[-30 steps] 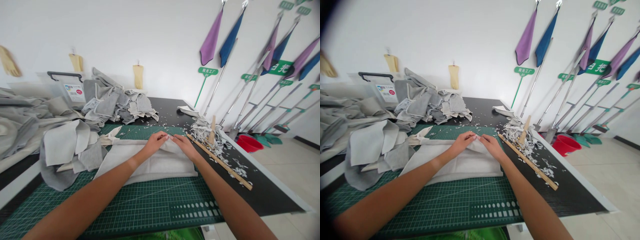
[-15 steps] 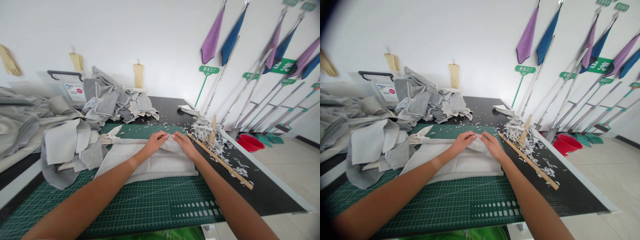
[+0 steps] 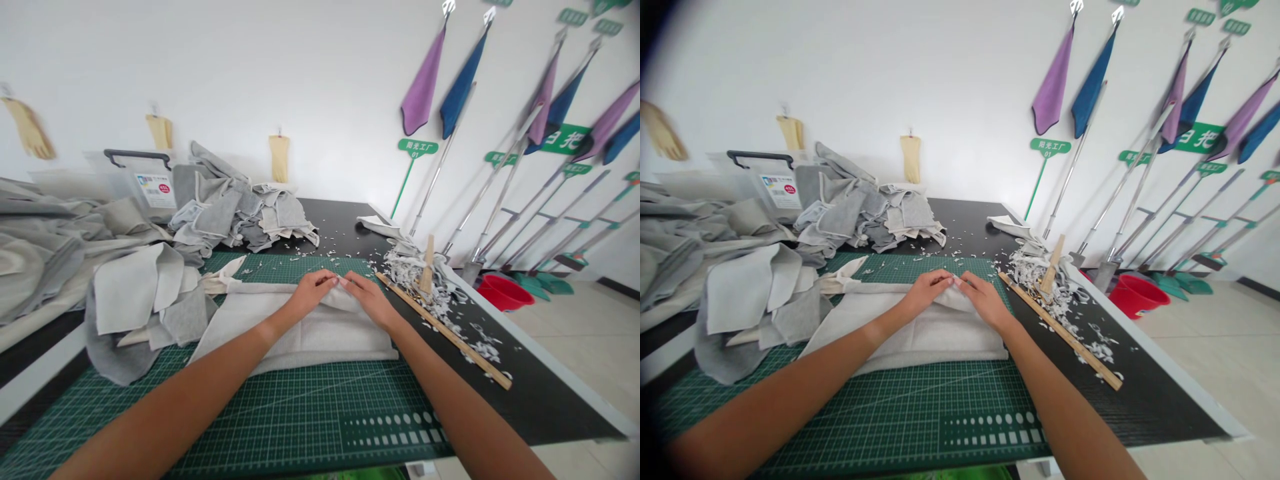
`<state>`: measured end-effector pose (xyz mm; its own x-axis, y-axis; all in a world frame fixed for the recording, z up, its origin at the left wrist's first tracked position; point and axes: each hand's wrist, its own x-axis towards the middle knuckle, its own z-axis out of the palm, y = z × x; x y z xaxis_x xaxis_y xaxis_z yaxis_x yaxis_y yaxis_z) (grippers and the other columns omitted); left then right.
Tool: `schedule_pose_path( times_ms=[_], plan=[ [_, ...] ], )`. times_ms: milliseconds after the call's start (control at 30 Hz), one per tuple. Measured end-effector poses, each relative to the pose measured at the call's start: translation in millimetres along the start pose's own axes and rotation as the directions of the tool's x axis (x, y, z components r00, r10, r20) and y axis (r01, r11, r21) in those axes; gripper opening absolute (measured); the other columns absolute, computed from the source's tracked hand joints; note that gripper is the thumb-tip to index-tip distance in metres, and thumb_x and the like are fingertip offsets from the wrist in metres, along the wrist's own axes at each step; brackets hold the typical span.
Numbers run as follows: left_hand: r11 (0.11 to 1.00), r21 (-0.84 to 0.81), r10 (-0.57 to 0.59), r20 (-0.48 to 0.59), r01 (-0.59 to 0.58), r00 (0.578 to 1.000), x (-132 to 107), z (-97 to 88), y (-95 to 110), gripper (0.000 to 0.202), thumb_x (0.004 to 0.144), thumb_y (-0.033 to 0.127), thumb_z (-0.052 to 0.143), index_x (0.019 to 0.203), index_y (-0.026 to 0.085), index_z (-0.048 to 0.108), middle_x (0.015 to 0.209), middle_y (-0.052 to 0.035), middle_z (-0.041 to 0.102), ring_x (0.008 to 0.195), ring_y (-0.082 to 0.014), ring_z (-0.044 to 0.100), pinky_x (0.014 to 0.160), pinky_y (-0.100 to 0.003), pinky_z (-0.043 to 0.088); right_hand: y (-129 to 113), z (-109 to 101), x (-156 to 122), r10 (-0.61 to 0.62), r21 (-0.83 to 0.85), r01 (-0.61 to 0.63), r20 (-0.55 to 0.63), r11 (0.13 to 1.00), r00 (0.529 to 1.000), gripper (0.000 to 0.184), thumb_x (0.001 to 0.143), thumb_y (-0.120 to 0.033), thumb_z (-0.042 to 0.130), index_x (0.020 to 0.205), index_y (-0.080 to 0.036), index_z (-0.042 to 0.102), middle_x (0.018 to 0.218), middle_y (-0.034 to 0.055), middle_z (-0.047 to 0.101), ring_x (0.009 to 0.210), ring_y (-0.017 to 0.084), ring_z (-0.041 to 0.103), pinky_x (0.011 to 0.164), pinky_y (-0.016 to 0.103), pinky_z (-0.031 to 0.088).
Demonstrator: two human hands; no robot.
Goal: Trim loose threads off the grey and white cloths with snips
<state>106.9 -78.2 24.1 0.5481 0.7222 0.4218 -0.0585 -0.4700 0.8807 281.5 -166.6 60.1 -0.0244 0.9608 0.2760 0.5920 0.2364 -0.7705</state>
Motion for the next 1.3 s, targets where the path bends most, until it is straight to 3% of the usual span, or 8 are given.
schedule_pose_path(
  times_ms=[433,733,1300],
  plan=[
    [0.999,-0.035,-0.018,0.003,0.018,1.0,-2.5,-0.6,6.9,0.025,0.089,0.039,0.059,0.089,0.017,0.071,0.086,-0.003,0.068,0.082,-0.0169,0.059,0.074,-0.026,0.043,1.2,2.9,-0.2,-0.026,-0.024,0.025,-0.012,0.999,1.0,0.04,0.099,-0.053,0.042,0.076,-0.022,0.05,0.072,-0.004,0.049,0.07,0.015,0.045,0.066,0.026,0.034],
    [1.0,-0.014,-0.018,-0.024,0.018,1.0,0.6,0.2,-1.7,0.023,0.089,0.034,0.058,0.09,0.016,0.071,0.088,-0.0036,0.069,0.084,-0.0175,0.06,0.076,-0.026,0.043,1.7,4.4,0.8,0.006,-0.036,-0.006,-0.001,0.999,1.0,0.037,0.097,-0.056,0.045,0.086,-0.024,0.059,0.074,-0.0036,0.055,0.071,0.016,0.049,0.066,0.026,0.036],
    [0.996,-0.039,-0.083,-0.038,0.082,0.996,-3.9,0.8,5.5,0.028,0.088,0.041,0.059,0.087,0.017,0.073,0.083,-0.0029,0.069,0.078,-0.0168,0.059,0.073,-0.026,0.044,-3.1,8.3,-1.9,-0.037,-0.091,0.035,-0.011,0.995,0.999,0.038,0.101,-0.053,0.039,0.08,-0.023,0.051,0.069,-0.0039,0.05,0.067,0.015,0.047,0.062,0.026,0.033]
  ],
)
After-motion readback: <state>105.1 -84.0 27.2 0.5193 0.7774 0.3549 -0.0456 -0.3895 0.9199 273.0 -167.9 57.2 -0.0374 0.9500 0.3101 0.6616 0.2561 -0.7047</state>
